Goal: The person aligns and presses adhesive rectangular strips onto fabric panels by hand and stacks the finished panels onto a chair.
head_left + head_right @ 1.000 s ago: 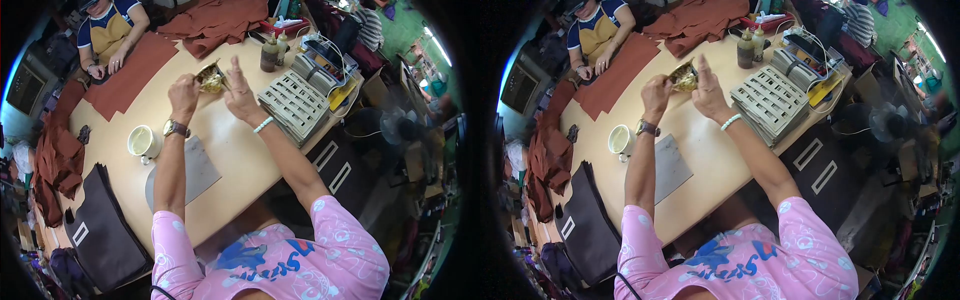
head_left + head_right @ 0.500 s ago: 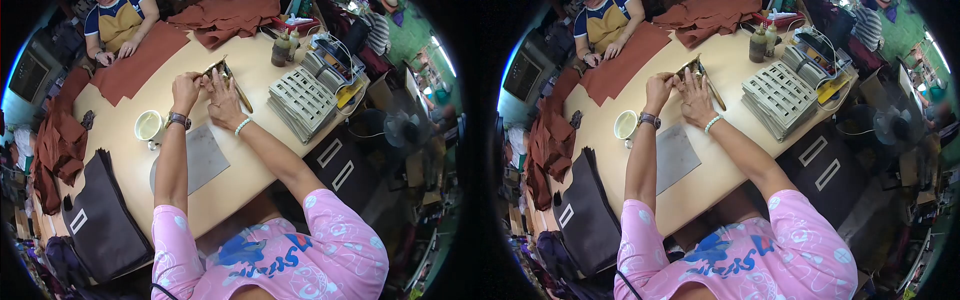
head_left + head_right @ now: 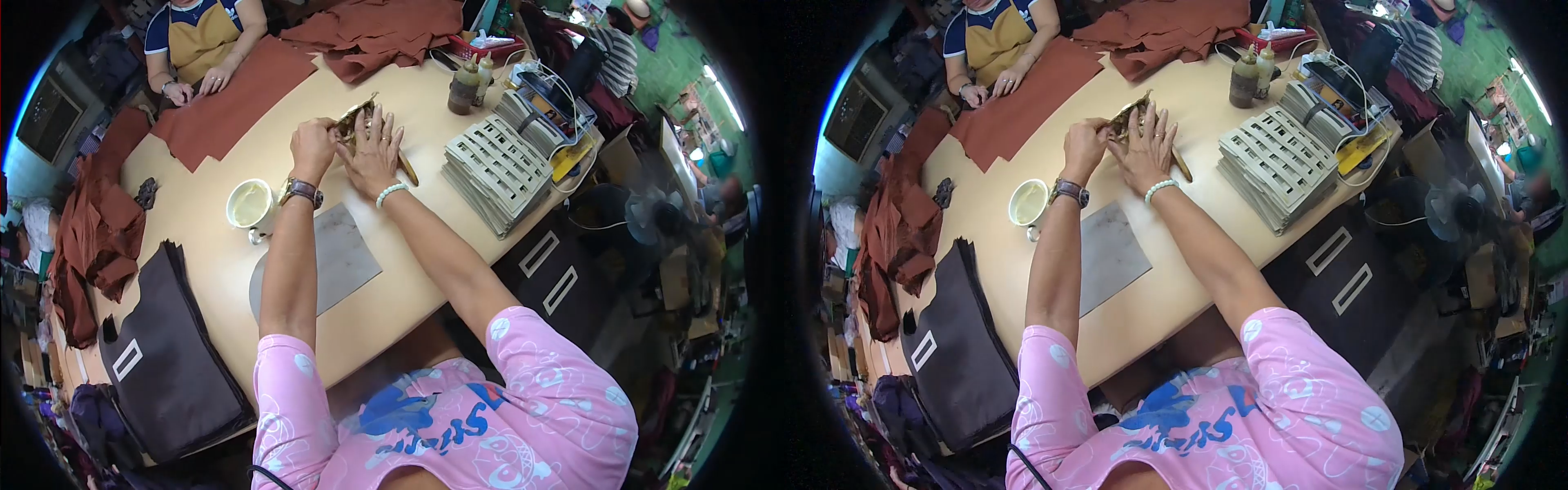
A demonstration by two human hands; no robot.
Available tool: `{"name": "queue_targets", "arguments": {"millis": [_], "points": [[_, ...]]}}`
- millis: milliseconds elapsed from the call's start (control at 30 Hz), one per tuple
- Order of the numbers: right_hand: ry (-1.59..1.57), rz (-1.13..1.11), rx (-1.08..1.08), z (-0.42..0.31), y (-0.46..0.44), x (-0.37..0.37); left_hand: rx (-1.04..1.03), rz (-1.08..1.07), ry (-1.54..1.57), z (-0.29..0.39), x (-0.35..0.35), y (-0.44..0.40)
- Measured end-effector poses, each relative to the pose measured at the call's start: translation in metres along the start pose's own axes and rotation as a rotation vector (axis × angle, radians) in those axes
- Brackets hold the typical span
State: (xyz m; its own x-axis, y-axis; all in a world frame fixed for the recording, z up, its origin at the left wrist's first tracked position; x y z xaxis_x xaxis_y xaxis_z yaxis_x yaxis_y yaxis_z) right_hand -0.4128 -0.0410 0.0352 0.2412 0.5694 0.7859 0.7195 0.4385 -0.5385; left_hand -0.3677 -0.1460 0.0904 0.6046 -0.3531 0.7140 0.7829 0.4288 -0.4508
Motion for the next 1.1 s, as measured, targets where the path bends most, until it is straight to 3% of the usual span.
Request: {"name": "queue_targets", "arguments": {"millis": [267,567,667,767,900,1000,1100], "points": [[0.121,-0.107,0.054,0.000,0.028,0.013,-0.048,0.004,-0.088,0.008,-0.003,-0.003],[0.028,-0.153,0.050,0.004,0.045,0.014,-0.055,-0.006,-0.104,0.009,-0.002,-0.001],[0.040,-0.254,-0.050,0.004,0.043,0.035,-0.069,0.010,-0.093,0.008,-0.006,0.001],[-0.166,-0.048,0.055,-0.004,0.029,0.063,-0.089,0.026,-0.062,0.005,-0.002,0.006],[-1.330,-0.460,-0.602,-0.008,0.010,0.015,0.000,-0.053,-0.099,0.005,-0.004,0.006],[-1.154,-0.603,-0.543,-0.009,0.024,-0.004,-0.025,-0.004,-0.143,0.005,-0.006,0.005],[-1.215,-0.692,-0.566,-0.010,0.034,-0.004,-0.031,-0.027,-0.153,0.005,-0.012,0.001]]}}
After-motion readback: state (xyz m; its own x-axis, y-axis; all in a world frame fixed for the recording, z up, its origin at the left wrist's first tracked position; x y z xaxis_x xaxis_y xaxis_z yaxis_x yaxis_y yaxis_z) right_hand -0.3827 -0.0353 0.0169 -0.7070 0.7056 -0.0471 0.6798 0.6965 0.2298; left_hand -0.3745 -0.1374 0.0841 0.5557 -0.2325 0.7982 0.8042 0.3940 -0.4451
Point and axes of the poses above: each hand's wrist, its own y-axis away from the middle knuckle, its own x-axis out of the back of the hand, z = x × y, the point moved 7 cm from there along -y, towards the middle knuckle, and after that the axes turned 6 degrees about y, right-handed, at the moved point
